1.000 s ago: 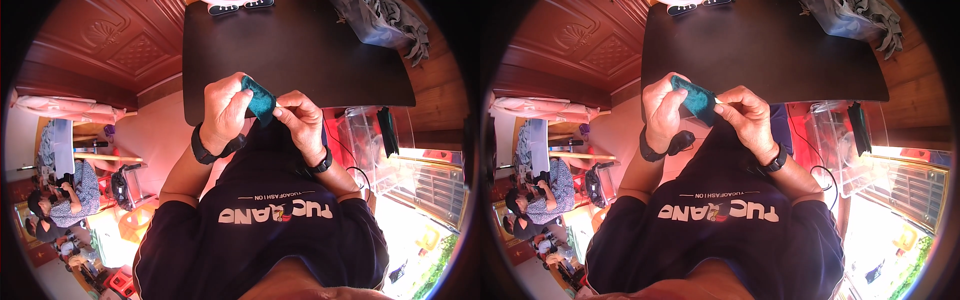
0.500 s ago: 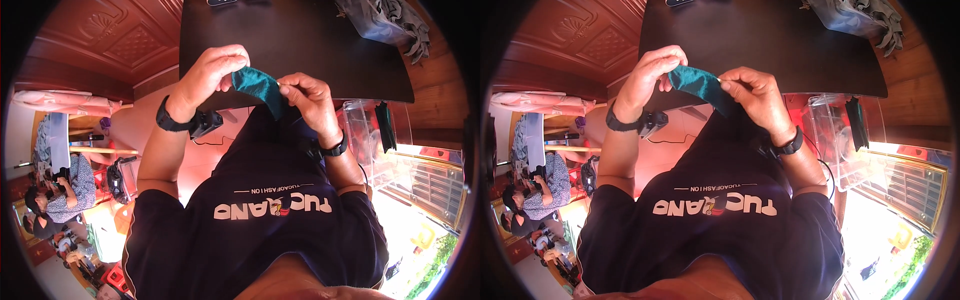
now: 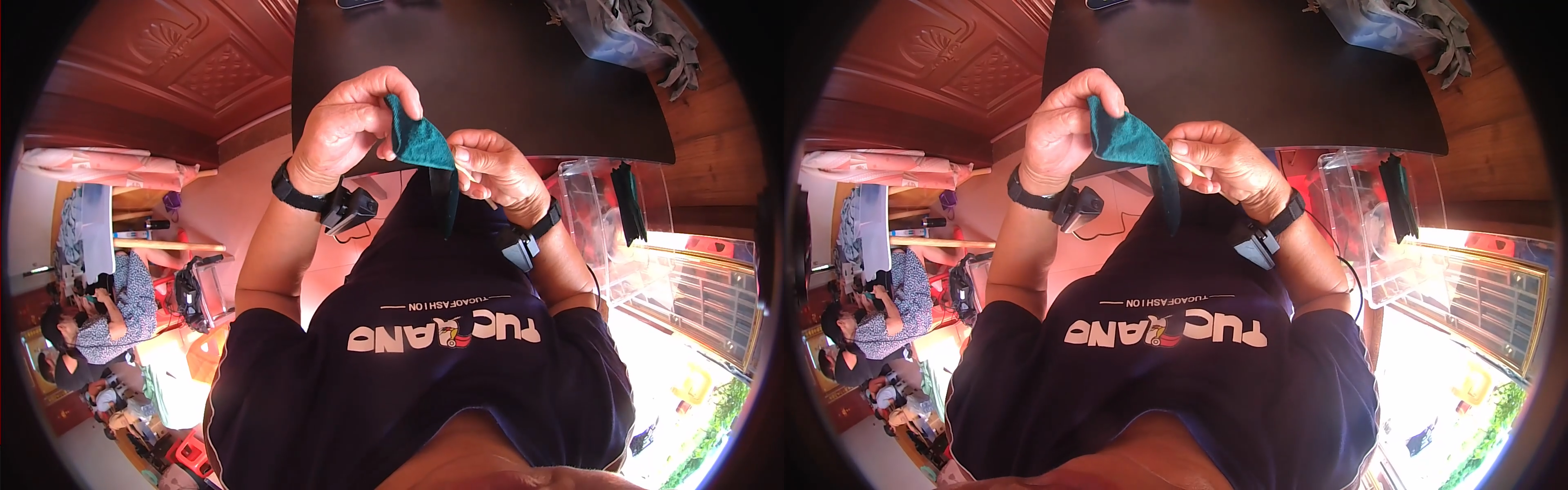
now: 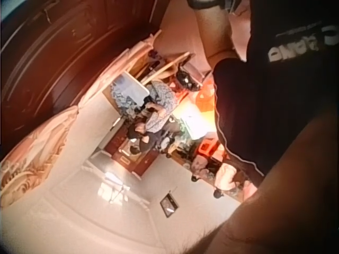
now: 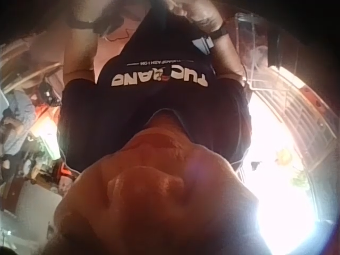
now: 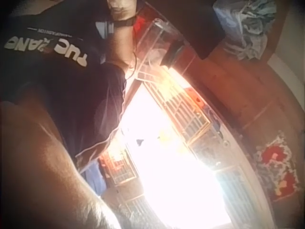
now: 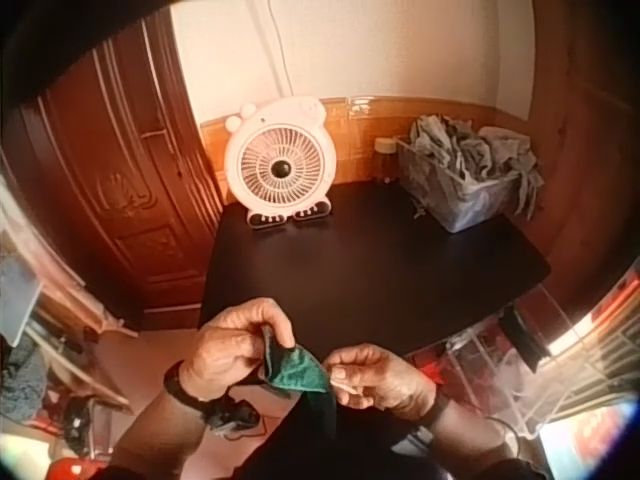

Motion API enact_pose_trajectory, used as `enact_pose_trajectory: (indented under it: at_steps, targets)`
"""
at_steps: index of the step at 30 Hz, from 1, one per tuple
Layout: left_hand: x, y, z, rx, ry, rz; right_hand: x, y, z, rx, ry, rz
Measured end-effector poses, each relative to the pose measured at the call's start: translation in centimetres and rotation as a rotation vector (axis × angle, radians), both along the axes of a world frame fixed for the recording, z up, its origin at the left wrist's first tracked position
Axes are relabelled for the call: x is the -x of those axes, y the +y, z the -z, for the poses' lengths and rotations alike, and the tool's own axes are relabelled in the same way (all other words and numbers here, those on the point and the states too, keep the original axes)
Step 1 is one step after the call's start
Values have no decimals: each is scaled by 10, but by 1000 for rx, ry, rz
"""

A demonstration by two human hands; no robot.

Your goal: Turning small fabric tubes inside out using a wooden stick.

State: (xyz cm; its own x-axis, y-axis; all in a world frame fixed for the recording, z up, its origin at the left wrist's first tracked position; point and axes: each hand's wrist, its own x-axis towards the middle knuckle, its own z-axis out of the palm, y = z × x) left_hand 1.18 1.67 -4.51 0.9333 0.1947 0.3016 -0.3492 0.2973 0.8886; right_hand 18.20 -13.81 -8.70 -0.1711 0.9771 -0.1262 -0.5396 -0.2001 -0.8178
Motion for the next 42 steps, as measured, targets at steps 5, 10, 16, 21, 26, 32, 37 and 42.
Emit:
enact_pose_trajectory:
  at_steps: [5, 10, 16, 21, 26, 32, 37, 42]
  targets:
    - [3, -9, 3, 85, 34, -193, 8, 3, 7, -4, 161, 17]
    - [-6, -6, 10, 129, -86, -224, 14, 2, 5, -22, 11, 41]
    - [-9, -22, 8, 66, -31, -539, 18, 2, 4, -20, 97, 106]
    - [-5, -13, 6, 68, -106, -288, 15, 4, 10, 50, 276, -35]
    - [-7, -19, 13, 171, -145, -257, 21, 3, 19, 59, 476, -138]
    - [-6, -22, 11, 81, -127, -396, 30, 4, 21, -7, 438, -51]
    - [-8, -19, 14, -56, -54, -626, 33, 1, 18, -142, -52, 221]
    - [-12, -22, 16, -62, 44, -679, 39, 0, 18, -296, -213, 409]
